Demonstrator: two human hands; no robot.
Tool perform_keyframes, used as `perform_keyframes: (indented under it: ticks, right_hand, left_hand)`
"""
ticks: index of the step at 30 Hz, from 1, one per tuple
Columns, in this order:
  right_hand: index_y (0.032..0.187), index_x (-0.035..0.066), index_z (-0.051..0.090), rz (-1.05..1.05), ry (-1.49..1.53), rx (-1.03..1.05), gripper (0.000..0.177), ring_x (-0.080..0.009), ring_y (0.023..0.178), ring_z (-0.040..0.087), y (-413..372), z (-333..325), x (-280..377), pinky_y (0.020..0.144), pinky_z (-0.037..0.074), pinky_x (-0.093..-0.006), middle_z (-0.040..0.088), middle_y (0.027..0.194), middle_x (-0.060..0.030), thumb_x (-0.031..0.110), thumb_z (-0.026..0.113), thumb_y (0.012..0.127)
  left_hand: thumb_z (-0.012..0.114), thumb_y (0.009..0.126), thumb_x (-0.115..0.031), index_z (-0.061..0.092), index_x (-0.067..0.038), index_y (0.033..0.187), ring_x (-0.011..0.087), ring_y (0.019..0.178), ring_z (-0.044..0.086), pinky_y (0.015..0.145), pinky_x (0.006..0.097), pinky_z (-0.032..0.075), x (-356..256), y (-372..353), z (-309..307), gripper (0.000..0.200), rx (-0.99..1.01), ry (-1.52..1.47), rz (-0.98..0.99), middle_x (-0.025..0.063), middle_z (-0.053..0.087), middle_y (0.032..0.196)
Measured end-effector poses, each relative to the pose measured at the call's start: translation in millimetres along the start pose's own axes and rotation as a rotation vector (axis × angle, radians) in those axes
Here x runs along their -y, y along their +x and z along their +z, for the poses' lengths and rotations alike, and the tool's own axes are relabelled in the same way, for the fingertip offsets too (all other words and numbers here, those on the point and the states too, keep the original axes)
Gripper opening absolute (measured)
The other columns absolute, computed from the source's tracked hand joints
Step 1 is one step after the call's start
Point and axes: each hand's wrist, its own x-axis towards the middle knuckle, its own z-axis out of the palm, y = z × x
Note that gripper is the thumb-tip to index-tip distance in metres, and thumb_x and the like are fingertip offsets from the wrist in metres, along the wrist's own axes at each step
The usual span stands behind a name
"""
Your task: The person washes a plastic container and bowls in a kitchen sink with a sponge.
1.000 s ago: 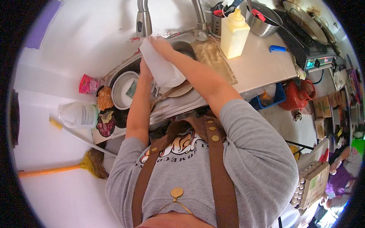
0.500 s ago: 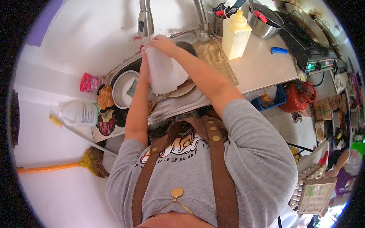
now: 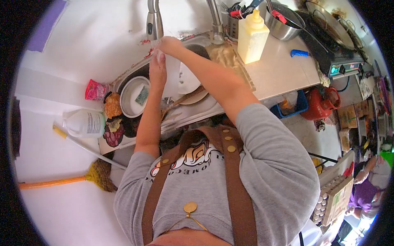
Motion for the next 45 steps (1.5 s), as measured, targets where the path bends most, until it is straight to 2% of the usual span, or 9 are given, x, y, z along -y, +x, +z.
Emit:
perform_keyframes:
  ticks: [1, 7, 13, 19, 25, 37, 40, 43, 45]
  right_hand:
    - [0.090, 0.011, 0.071, 0.056, -0.016, -0.062, 0.035, -0.0311, 0.087, 0.064, -0.9, 0.1, 2.7, 0.079, 0.049, -0.0395, 0.067, 0.093, -0.0154, 0.040, 0.060, 0.074]
    - [0.091, 0.010, 0.071, -0.115, 0.314, 0.183, 0.027, -0.0221, 0.084, 0.065, -15.1, -12.0, 7.2, 0.080, 0.049, -0.0331, 0.069, 0.091, -0.0107, 0.028, 0.057, 0.077]
    - [0.095, 0.001, 0.069, -0.039, 1.214, 0.194, 0.024, -0.0152, 0.085, 0.061, -31.1, -36.4, -7.7, 0.080, 0.048, -0.0289, 0.068, 0.095, -0.0053, 0.006, 0.051, 0.080]
    - [0.102, 0.003, 0.065, 0.098, 0.459, 0.131, 0.025, -0.0173, 0.098, 0.061, -52.0, -46.4, -73.4, 0.084, 0.047, -0.0328, 0.066, 0.106, -0.0069, 0.007, 0.050, 0.082]
    - [0.095, 0.006, 0.067, -0.179, -0.115, 0.112, 0.023, -0.0282, 0.091, 0.063, -95.8, -55.8, -127.6, 0.080, 0.049, -0.0387, 0.066, 0.098, -0.0128, 0.009, 0.051, 0.080]
    - [0.091, 0.010, 0.069, -0.368, -0.426, 0.097, 0.018, -0.0290, 0.101, 0.055, -120.0, -53.5, -138.2, 0.089, 0.043, -0.0414, 0.065, 0.094, -0.0111, 0.013, 0.058, 0.077]
    - [0.091, 0.010, 0.069, -0.390, -0.432, 0.087, 0.017, -0.0285, 0.104, 0.054, -121.5, -49.6, -142.5, 0.090, 0.042, -0.0408, 0.064, 0.094, -0.0111, 0.014, 0.059, 0.078]
    - [0.086, 0.007, 0.069, -0.403, -0.440, 0.061, 0.018, -0.0298, 0.098, 0.054, -120.9, -46.8, -143.3, 0.089, 0.043, -0.0403, 0.064, 0.090, -0.0110, 0.014, 0.054, 0.079]
    - [0.099, 0.007, 0.066, -0.289, -0.392, 0.111, 0.023, -0.0292, 0.103, 0.054, -119.7, -48.6, -136.6, 0.092, 0.042, -0.0397, 0.064, 0.097, -0.0127, 0.018, 0.058, 0.081]
  left_hand:
    - [0.043, 0.092, -0.054, 0.039, -0.001, 0.135, 0.0350, 0.116, 0.052, 0.096, 0.0399, 0.041, 1.5, 2.1, 0.0, 0.068, -0.041, 0.057, 0.100, 0.0224, 0.051, 0.127]
    - [0.073, 0.072, -0.044, 0.034, -0.001, 0.137, 0.0334, 0.114, 0.054, 0.095, 0.0376, 0.043, -14.3, 4.6, -16.8, 0.087, 0.202, -0.392, -0.030, 0.0229, 0.052, 0.127]
    - [0.078, 0.065, -0.042, 0.041, 0.000, 0.129, 0.0297, 0.108, 0.057, 0.092, 0.0363, 0.044, -17.2, 7.3, -30.8, 0.084, 0.257, -0.085, -0.214, 0.0217, 0.056, 0.119]
    - [0.078, 0.065, -0.043, 0.042, 0.002, 0.127, 0.0315, 0.107, 0.057, 0.090, 0.0374, 0.045, -34.4, 14.4, -48.9, 0.086, 0.172, 0.011, -0.036, 0.0205, 0.057, 0.115]
    - [0.079, 0.063, -0.044, 0.046, -0.001, 0.123, 0.0310, 0.104, 0.058, 0.088, 0.0382, 0.046, -25.5, 22.5, -54.9, 0.081, 0.153, 0.051, 0.006, 0.0189, 0.057, 0.115]
    - [0.080, 0.065, -0.041, 0.046, 0.005, 0.123, 0.0277, 0.099, 0.060, 0.088, 0.0359, 0.046, -31.4, 18.6, -47.6, 0.081, 0.122, 0.121, 0.090, 0.0198, 0.059, 0.111]
    - [0.079, 0.062, -0.045, 0.045, 0.004, 0.124, 0.0309, 0.103, 0.060, 0.088, 0.0361, 0.046, -20.7, 29.7, -45.3, 0.086, 0.181, -0.020, -0.165, 0.0221, 0.059, 0.111]
    - [0.079, 0.062, -0.045, 0.047, 0.005, 0.123, 0.0301, 0.100, 0.061, 0.087, 0.0363, 0.047, -32.5, 21.0, -45.0, 0.085, 0.125, 0.105, 0.010, 0.0219, 0.060, 0.110]
    - [0.079, 0.062, -0.046, 0.048, 0.005, 0.121, 0.0295, 0.099, 0.062, 0.085, 0.0365, 0.047, -22.7, 27.6, -41.1, 0.084, 0.155, -0.167, -0.164, 0.0214, 0.061, 0.108]
